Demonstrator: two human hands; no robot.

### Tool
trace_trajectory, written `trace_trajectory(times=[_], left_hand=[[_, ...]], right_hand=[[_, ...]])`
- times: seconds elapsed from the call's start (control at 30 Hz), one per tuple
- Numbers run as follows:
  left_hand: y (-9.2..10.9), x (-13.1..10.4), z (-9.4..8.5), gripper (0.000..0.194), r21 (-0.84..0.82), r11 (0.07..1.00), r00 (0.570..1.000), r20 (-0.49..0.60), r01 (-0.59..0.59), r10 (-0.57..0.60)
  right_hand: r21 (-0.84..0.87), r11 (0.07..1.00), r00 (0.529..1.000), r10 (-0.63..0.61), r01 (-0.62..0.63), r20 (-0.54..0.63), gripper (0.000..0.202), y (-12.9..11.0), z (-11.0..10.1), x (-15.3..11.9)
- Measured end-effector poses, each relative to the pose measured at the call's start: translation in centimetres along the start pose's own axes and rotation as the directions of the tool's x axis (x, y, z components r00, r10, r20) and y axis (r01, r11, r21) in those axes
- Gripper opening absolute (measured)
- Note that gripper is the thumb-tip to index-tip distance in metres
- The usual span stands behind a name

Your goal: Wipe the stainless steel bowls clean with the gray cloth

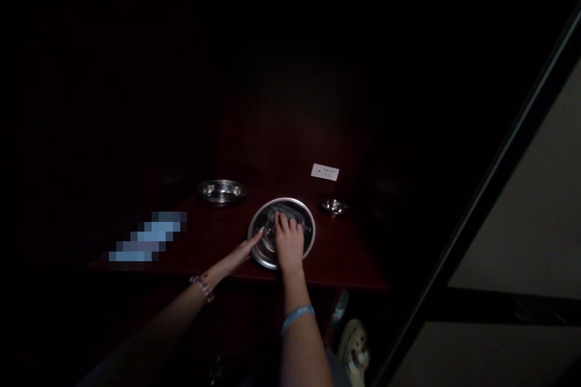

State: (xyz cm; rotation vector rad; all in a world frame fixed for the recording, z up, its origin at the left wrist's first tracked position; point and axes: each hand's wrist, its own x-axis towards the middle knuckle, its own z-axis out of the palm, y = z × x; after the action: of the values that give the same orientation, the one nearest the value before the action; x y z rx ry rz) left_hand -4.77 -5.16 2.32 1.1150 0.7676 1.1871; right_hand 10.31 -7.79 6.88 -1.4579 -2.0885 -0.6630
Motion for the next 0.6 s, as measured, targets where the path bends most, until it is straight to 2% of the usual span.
trace_trajectory(times=[0.13, 0.23, 0.3, 0.4, 0.47, 0.6], left_hand=[[0.0, 0.1, 0.1, 0.062, -0.036, 0.998, 0.997, -0.057, 0.056, -0.058], [0.0, 0.2, 0.2, 0.061, -0.083, 0.996, 0.994, -0.112, -0.013, 0.004], [0.1, 0.2, 0.4, 0.061, -0.088, 0.993, 0.984, -0.165, -0.078, 0.062], [0.4, 0.0, 0.6, 0.061, -0.08, 0.994, 0.975, -0.213, -0.08, 0.061], [0.5, 0.0, 0.6, 0.056, -0.096, 0.995, 0.982, -0.191, -0.03, 0.011], [0.1, 0.4, 0.0, 0.046, -0.097, 0.995, 0.99, -0.138, 0.01, -0.023]], right_hand=[[-0.119, 0.972, 0.978, 0.209, -0.204, 0.03, 0.053, 0.1, -0.8, 0.2], [-0.151, 0.941, 0.948, 0.315, -0.304, 0.053, 0.046, -0.8, -1.4, 0.3], [-0.156, 0.927, 0.926, 0.359, -0.34, 0.117, 0.039, -1.5, -1.7, 0.2], [-0.045, 0.956, 0.93, 0.293, -0.29, 0.222, 0.03, -2.1, -1.9, -0.2], [0.15, 0.963, 0.954, 0.185, -0.224, 0.237, 0.031, -2.2, -1.4, -0.5], [0.544, 0.829, 0.986, 0.049, -0.13, 0.161, 0.042, -2.2, 0.4, -0.7]])
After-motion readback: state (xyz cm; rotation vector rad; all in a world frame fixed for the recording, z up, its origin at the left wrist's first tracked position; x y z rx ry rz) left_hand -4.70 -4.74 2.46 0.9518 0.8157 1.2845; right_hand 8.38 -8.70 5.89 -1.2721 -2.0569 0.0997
